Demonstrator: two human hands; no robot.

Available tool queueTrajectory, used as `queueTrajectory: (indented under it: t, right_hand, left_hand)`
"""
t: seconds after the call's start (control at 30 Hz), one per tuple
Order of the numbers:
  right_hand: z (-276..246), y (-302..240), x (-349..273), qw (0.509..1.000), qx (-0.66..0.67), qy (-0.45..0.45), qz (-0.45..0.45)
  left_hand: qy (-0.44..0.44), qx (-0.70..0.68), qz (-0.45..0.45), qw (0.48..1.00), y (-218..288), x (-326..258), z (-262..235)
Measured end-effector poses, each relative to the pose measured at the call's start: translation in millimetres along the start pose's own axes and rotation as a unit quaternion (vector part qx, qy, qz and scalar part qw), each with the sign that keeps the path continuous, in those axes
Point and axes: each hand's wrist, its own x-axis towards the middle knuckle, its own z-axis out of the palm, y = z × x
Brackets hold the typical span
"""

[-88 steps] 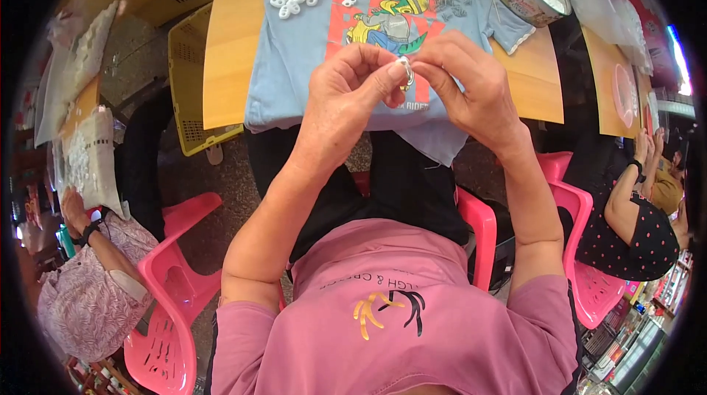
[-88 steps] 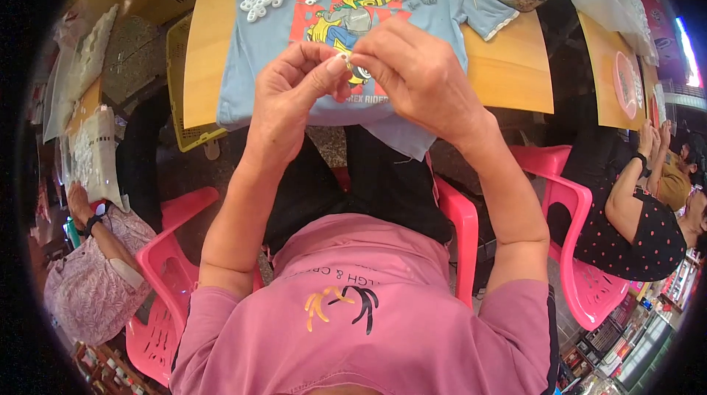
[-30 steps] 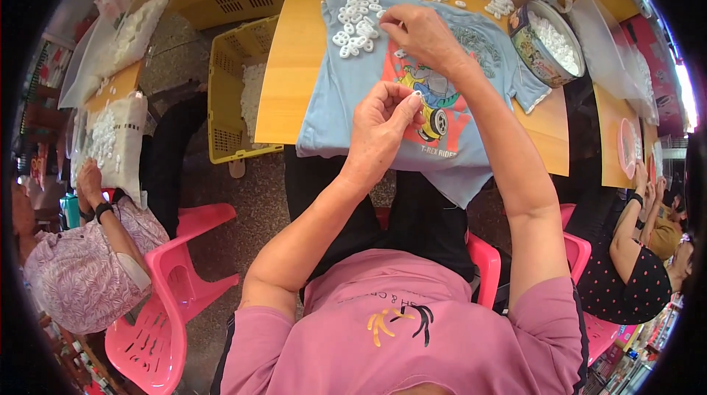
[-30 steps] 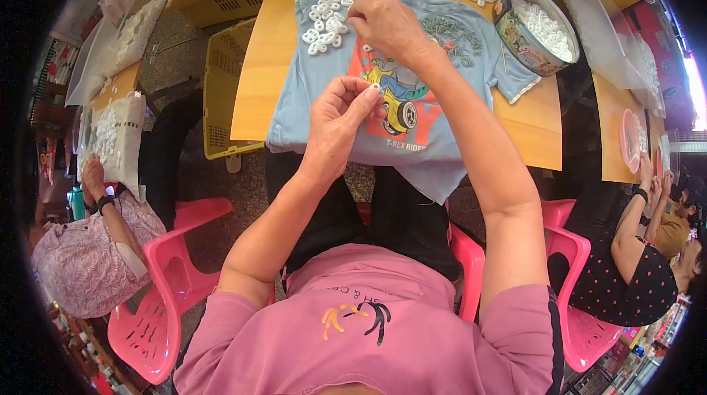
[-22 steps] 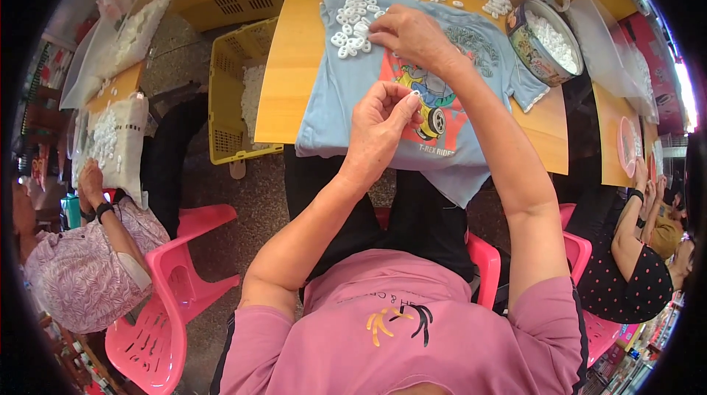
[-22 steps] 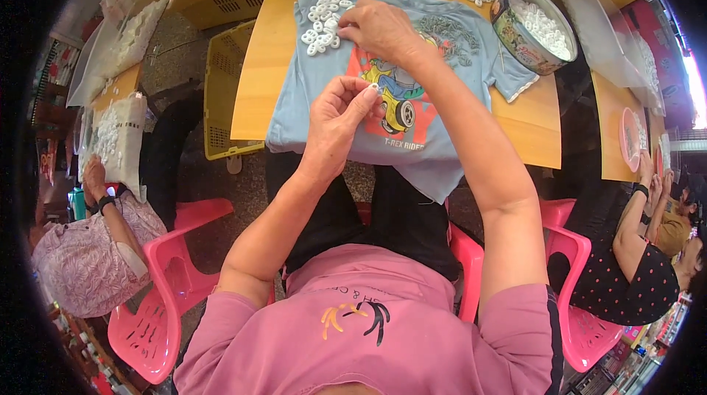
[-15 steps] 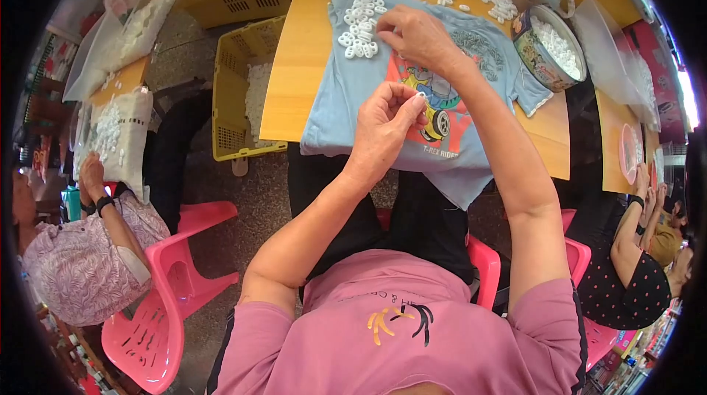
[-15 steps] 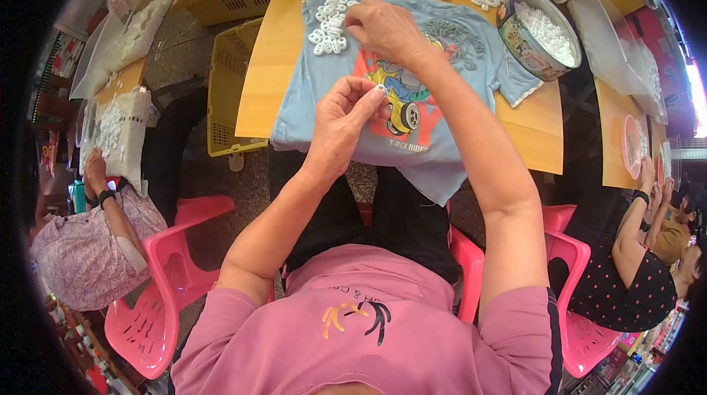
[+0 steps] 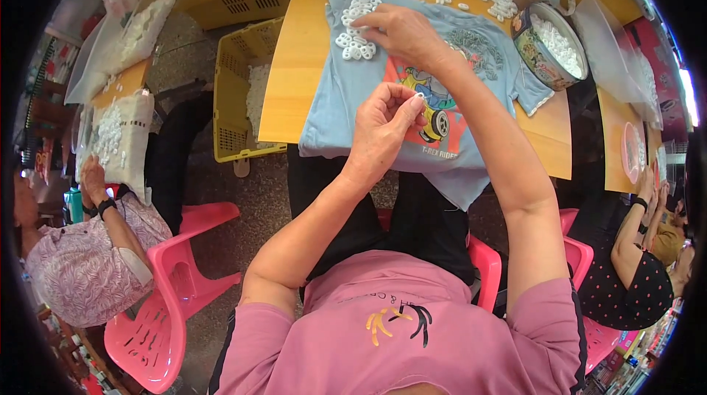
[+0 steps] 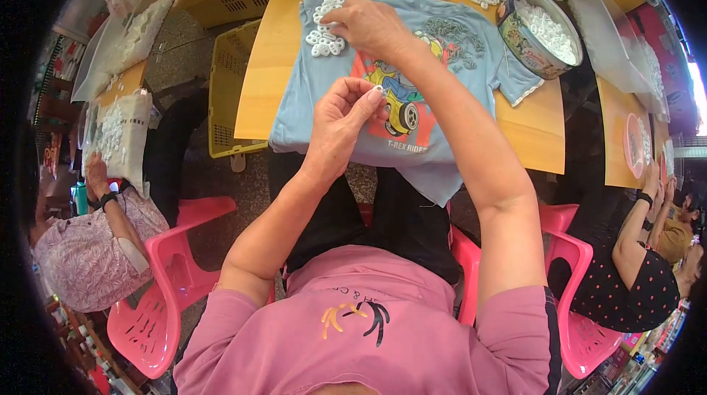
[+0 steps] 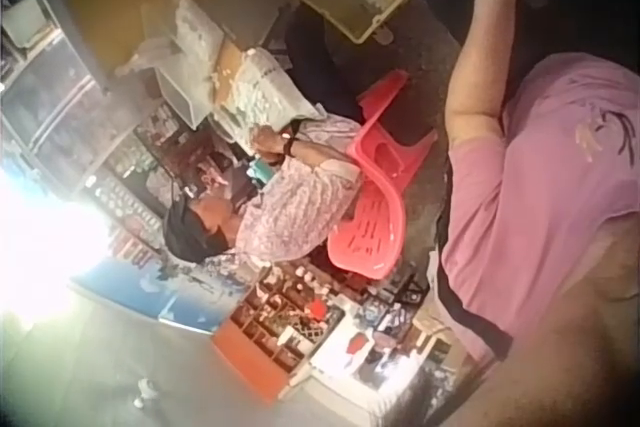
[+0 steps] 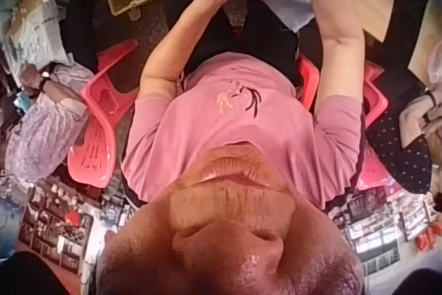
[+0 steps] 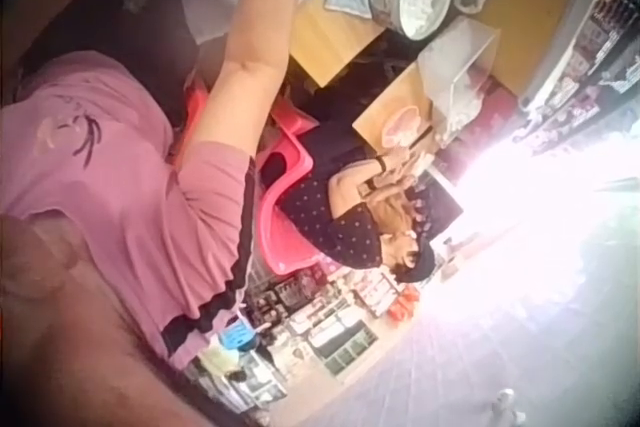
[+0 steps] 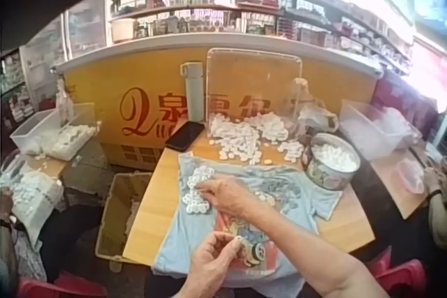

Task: Placing small white buttons or fasteners onto a printed fabric patch on a blue t-shirt.

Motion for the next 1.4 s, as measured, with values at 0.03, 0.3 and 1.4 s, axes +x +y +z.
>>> queueTrajectory:
  t: [0.03, 0.3, 1.4]
  right_hand:
    - [0, -1, 2, 0.999, -0.03, -0.014, -0.014]
    - [2, 4, -1, 0.999, 0.026, -0.001, -0.029]
    - [-56, -91, -127, 0.687, 0.628, 0.176, 0.321]
  left_hand:
    - [0.0, -0.001, 0.0, 1.0, 0, 0, 0]
    - [-0.005, 0.0, -0.001, 1.0, 1, 0, 0]
    - [-0.003, -0.142, 0.096, 0.985, 24, -8, 6]
